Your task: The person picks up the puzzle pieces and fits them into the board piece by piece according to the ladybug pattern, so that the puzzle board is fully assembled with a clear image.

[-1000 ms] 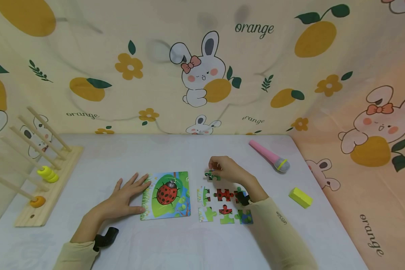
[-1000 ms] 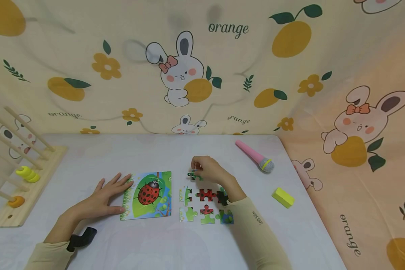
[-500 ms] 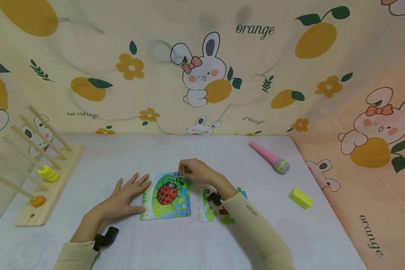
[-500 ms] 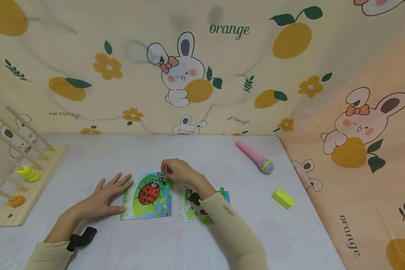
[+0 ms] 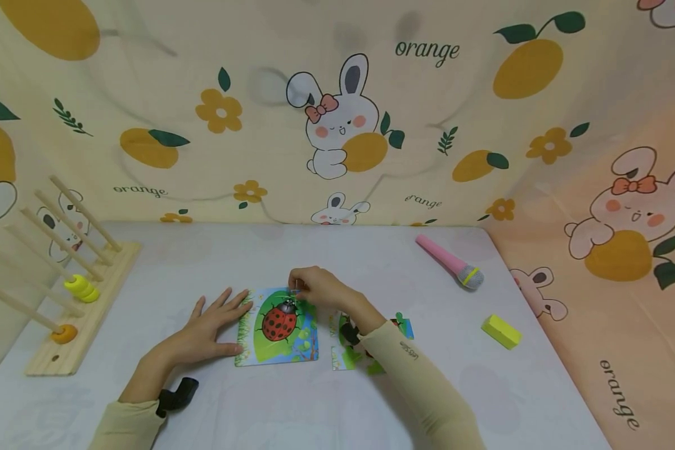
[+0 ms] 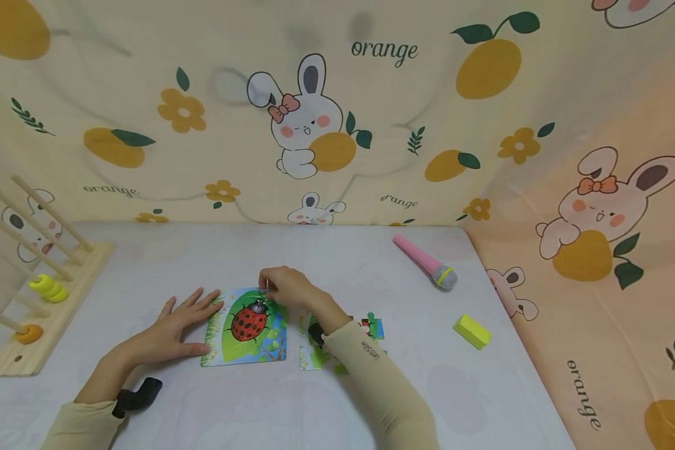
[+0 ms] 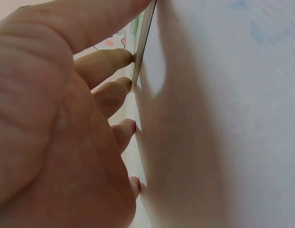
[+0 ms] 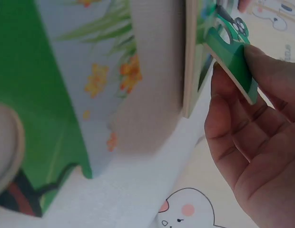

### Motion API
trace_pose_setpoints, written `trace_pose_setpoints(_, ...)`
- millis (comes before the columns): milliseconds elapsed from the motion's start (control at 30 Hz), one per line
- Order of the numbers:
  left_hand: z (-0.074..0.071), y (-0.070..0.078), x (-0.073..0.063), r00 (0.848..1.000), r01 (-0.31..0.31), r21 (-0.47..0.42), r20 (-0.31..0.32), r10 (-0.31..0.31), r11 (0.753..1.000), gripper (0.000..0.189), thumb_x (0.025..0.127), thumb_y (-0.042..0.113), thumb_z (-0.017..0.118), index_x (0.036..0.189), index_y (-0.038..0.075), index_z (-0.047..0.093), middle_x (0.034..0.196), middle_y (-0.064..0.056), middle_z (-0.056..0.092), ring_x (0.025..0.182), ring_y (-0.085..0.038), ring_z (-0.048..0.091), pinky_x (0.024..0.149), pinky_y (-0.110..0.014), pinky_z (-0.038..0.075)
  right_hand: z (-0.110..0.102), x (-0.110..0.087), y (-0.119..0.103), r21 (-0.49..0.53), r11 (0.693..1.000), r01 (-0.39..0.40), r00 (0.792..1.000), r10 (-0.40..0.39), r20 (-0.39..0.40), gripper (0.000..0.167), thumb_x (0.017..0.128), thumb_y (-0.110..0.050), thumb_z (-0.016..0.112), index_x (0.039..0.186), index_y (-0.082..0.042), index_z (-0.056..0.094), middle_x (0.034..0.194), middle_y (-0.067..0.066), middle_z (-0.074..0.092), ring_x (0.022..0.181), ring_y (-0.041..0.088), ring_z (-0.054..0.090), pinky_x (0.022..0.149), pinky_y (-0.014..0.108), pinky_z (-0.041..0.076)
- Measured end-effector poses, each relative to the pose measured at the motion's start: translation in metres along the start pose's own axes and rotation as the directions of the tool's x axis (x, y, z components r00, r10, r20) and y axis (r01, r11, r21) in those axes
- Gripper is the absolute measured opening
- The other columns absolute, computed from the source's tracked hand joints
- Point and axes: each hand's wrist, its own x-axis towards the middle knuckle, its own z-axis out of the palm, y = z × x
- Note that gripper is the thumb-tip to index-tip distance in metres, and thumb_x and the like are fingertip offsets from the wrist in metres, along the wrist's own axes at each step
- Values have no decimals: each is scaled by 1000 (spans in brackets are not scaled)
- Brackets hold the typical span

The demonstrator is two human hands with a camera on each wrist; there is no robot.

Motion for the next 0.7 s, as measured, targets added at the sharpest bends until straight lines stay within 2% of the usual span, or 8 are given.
trace_pose_setpoints(400, -3, 1, -1, 1000, 21, -3, 14, -21, 1000, 86, 82, 44, 78, 151, 8, 42, 163, -15, 23, 149, -47, 2, 107, -73, -12, 8, 2, -2, -49, 998, -31, 999, 29, -33, 11, 92, -6, 71, 102, -9, 67, 83, -2, 61, 73, 13, 54, 65, 27, 45)
trace_pose_setpoints(700, -3, 2, -1, 999, 27, -4, 20, -27, 1000, 86, 82, 42, 79, 152, 8, 42, 164, -14, 22, 149, -46, 1, 108, -72, -14, 12, 2, -3, -199, 979, -42, 998, 33, -45, 25, 86, -19, 80, 104, -11, 65, 95, -1, 61, 86, 13, 55, 72, 28, 47)
